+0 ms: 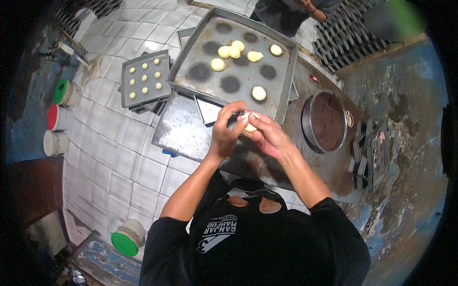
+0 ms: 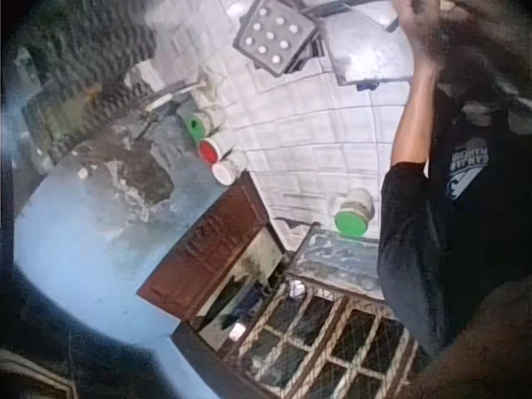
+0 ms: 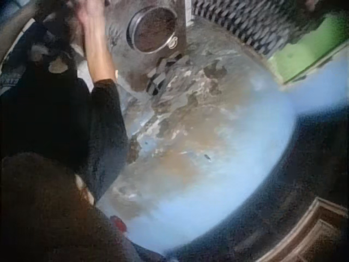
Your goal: The person fills dough with a chocolate mixture using a spoon and then rolls the dough into buns by hand, placing them onto metal trays.
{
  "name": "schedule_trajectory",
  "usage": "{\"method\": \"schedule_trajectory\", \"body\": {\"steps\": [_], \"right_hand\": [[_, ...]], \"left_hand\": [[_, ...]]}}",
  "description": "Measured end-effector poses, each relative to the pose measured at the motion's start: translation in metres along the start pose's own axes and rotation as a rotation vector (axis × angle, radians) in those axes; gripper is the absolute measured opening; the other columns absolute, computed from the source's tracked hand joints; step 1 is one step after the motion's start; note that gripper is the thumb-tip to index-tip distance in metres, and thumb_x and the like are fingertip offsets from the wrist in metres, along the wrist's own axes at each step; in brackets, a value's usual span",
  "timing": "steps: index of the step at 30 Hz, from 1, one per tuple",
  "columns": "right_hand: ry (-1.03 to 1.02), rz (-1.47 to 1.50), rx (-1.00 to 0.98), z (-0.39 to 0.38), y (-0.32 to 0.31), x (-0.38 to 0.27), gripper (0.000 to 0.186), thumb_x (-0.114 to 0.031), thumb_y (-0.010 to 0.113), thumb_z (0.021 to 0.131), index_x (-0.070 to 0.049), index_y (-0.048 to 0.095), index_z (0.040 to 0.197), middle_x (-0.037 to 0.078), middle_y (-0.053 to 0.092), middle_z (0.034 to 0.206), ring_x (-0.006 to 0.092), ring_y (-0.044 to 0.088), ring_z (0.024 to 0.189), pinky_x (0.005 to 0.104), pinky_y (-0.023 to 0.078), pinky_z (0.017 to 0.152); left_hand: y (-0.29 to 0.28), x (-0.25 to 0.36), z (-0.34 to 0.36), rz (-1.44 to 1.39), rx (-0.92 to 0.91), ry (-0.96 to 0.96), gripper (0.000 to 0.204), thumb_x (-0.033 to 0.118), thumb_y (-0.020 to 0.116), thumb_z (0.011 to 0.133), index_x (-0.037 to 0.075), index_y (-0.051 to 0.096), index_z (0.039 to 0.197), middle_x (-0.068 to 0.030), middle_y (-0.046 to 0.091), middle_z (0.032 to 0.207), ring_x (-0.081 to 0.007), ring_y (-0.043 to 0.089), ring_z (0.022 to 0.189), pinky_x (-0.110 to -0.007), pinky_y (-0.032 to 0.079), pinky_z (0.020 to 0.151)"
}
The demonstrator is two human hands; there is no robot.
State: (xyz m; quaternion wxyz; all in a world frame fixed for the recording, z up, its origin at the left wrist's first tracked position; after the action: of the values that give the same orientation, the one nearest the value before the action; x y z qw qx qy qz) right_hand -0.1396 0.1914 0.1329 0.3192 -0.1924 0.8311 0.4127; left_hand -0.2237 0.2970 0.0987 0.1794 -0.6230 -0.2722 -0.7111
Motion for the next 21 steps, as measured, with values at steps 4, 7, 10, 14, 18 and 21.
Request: {"method": "schedule_trajectory", "body": {"steps": [4, 7, 10, 14, 18, 21], "right_hand": [[-0.277, -1.02, 0.302, 0.097, -0.019, -0.04, 0.046, -0.019, 0.071, 0.093, -0.002, 0.051, 0.13, 0.004, 0.063, 0.102, 0.0162, 0.064, 0.095, 0.0298, 0.052, 0.083], [-0.58, -1.685, 0.188, 0.166, -0.038, -0.025, 0.048, -0.022, 0.067, 0.094, -0.002, 0.049, 0.134, 0.019, 0.06, 0.121, 0.0296, 0.059, 0.11, 0.0416, 0.046, 0.096], [-0.556, -1.963, -0.003, 0.2, -0.035, -0.003, 0.049, -0.023, 0.059, 0.098, 0.003, 0.047, 0.137, 0.027, 0.041, 0.148, 0.0432, 0.038, 0.137, 0.0504, 0.031, 0.115], [-0.668, -1.891, -0.069, 0.212, -0.059, 0.012, 0.054, -0.028, 0.052, 0.101, 0.007, 0.042, 0.142, 0.028, 0.034, 0.154, 0.0452, 0.026, 0.147, 0.0521, 0.021, 0.122], [-0.538, -1.75, -0.117, 0.209, -0.061, 0.0, 0.066, -0.048, 0.038, 0.106, 0.001, 0.036, 0.15, 0.025, 0.03, 0.159, 0.0376, 0.028, 0.149, 0.0492, 0.019, 0.122], [-0.105, -1.007, -0.01, 0.211, -0.044, -0.051, 0.081, -0.065, 0.021, 0.104, -0.004, 0.028, 0.156, 0.021, 0.036, 0.158, 0.0304, 0.035, 0.145, 0.0444, 0.021, 0.122]], "left_hand": [[-0.063, -0.024, -0.007, -0.198, 0.138, 0.003, 0.056, 0.016, 0.065, 0.096, 0.002, 0.043, 0.145, -0.0175, 0.05, 0.144, -0.027, 0.046, 0.135, -0.04, 0.034, 0.114], [-0.118, -0.029, -0.035, -0.139, 0.27, -0.252, 0.046, 0.012, 0.06, 0.098, 0.003, 0.048, 0.142, -0.0155, 0.052, 0.142, -0.0244, 0.053, 0.126, -0.039, 0.04, 0.109], [-0.164, -0.036, -0.069, 0.063, 0.378, -0.223, 0.043, 0.011, 0.061, 0.097, 0.003, 0.053, 0.138, -0.0138, 0.057, 0.135, -0.0222, 0.056, 0.12, -0.035, 0.046, 0.102], [-0.189, -0.045, -0.088, 0.164, 0.4, -0.29, 0.039, 0.012, 0.06, 0.098, 0.002, 0.055, 0.135, -0.0124, 0.06, 0.131, -0.0219, 0.058, 0.118, -0.036, 0.047, 0.1], [-0.187, -0.052, -0.086, 0.139, 0.389, -0.308, 0.035, 0.014, 0.061, 0.098, 0.002, 0.059, 0.131, -0.0115, 0.063, 0.126, -0.0215, 0.061, 0.115, -0.035, 0.048, 0.099], [-0.186, -0.045, -0.074, 0.084, 0.376, -0.293, 0.034, 0.013, 0.06, 0.099, 0.002, 0.059, 0.131, -0.0118, 0.065, 0.122, -0.0209, 0.062, 0.114, -0.034, 0.048, 0.099]]}}
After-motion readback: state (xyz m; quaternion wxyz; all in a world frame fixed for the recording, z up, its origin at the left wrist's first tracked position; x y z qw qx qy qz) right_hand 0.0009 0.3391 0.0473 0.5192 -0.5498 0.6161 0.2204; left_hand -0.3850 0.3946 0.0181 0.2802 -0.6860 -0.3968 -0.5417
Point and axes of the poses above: each hand's wrist, its own z-axis towards the middle knuckle, its own y-axis out of the palm, x = y × z, the point moved 5 cm from there along z, towards the middle knuckle
